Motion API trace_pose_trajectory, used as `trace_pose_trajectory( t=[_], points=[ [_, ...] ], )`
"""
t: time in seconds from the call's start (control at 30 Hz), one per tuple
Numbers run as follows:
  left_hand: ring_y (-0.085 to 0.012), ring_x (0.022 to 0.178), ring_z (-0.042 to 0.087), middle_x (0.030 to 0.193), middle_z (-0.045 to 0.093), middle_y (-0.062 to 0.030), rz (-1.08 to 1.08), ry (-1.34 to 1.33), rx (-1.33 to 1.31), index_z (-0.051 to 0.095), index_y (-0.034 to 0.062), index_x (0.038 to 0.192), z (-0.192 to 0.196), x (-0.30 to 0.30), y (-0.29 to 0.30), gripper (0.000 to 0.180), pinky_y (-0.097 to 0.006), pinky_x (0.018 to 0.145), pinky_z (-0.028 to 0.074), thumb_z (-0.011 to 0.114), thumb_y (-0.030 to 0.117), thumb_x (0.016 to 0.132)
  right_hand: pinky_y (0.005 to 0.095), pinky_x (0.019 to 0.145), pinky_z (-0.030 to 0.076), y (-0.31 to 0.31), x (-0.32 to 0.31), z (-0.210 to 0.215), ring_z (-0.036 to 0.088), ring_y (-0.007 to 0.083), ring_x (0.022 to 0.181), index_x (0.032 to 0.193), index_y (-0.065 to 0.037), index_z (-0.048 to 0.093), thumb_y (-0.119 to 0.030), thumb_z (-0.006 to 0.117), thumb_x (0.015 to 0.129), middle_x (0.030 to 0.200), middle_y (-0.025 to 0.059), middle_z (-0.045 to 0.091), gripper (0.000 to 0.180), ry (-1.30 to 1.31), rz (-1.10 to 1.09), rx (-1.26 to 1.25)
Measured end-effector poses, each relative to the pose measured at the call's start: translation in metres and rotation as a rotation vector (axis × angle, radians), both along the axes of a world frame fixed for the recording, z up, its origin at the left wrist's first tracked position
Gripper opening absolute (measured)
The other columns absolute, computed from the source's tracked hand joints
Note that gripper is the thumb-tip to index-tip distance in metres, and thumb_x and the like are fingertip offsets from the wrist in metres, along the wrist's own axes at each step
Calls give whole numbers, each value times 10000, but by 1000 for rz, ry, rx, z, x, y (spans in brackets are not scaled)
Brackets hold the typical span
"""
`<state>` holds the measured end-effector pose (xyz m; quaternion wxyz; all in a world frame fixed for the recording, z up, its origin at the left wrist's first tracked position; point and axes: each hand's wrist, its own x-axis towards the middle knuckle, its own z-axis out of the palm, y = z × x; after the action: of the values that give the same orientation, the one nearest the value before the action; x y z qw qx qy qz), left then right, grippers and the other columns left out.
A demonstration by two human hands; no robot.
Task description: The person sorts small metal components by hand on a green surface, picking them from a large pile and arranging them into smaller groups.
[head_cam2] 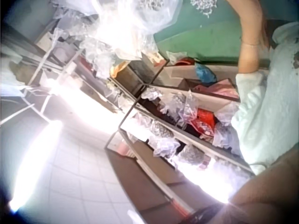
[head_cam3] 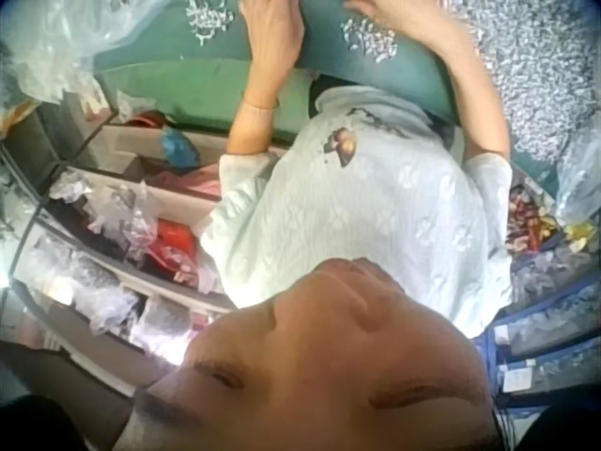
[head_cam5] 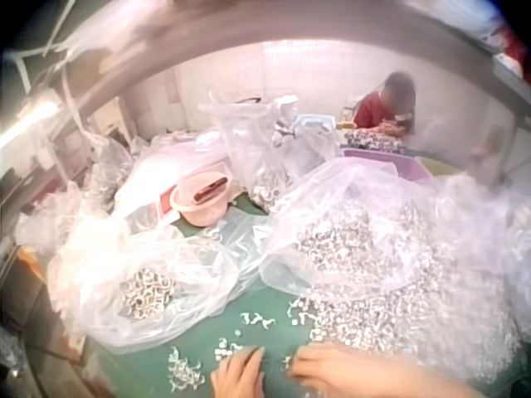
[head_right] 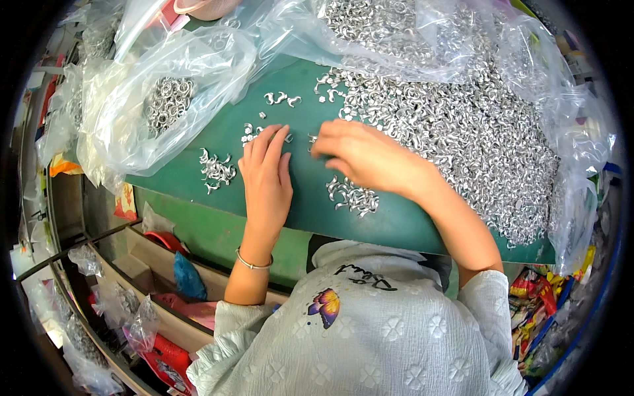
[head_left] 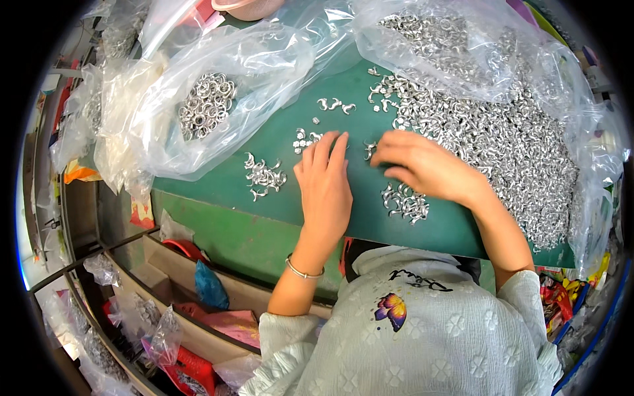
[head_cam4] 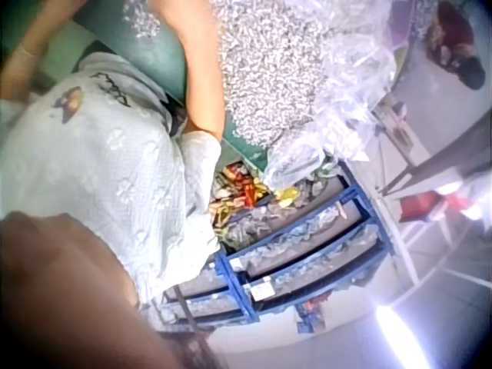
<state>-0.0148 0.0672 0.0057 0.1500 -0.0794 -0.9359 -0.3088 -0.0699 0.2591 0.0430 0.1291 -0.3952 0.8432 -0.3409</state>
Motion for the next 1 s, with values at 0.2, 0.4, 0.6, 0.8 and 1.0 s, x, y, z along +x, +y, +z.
trace_pose_trajectory(
  t=[0.2,0.4,0.6,0.8,1.0],
  points=[
    [-286,1000,550,1099,580,-94,-50,-29,-7,618,31,1101,-7,-7,-5,288,-371,860,397,662,3,817,403,839,457,17,5,-2,556,290,940,899,-28,645,-67,653,819,932,96,560,88,-35,4,86],
    [-297,941,564,1012,577,-124,-49,2,85,632,17,1001,-8,-8,3,195,-358,818,427,668,-15,811,419,803,462,-17,-16,-20,566,336,902,966,-17,597,-76,677,801,914,126,556,193,173,-157,0],
    [-276,893,580,968,589,-108,-40,26,79,635,16,941,-9,14,-1,150,-362,769,438,652,-47,805,429,774,472,-19,4,-19,559,341,919,924,-10,564,-11,623,800,942,139,543,137,93,-144,122],
    [-282,935,572,1024,605,-99,214,172,66,652,36,997,-3,4,-21,221,-372,821,422,689,-20,786,415,802,491,-35,16,-17,558,342,979,920,0,575,36,598,783,945,151,538,144,-29,-2,-4],
    [-282,954,553,1058,586,-95,-30,-1,85,653,35,1034,2,27,3,282,-411,837,408,745,83,772,404,840,464,-64,-29,-26,540,310,1015,975,-21,627,-4,642,779,1040,108,568,198,143,-87,-220]
  ],
)
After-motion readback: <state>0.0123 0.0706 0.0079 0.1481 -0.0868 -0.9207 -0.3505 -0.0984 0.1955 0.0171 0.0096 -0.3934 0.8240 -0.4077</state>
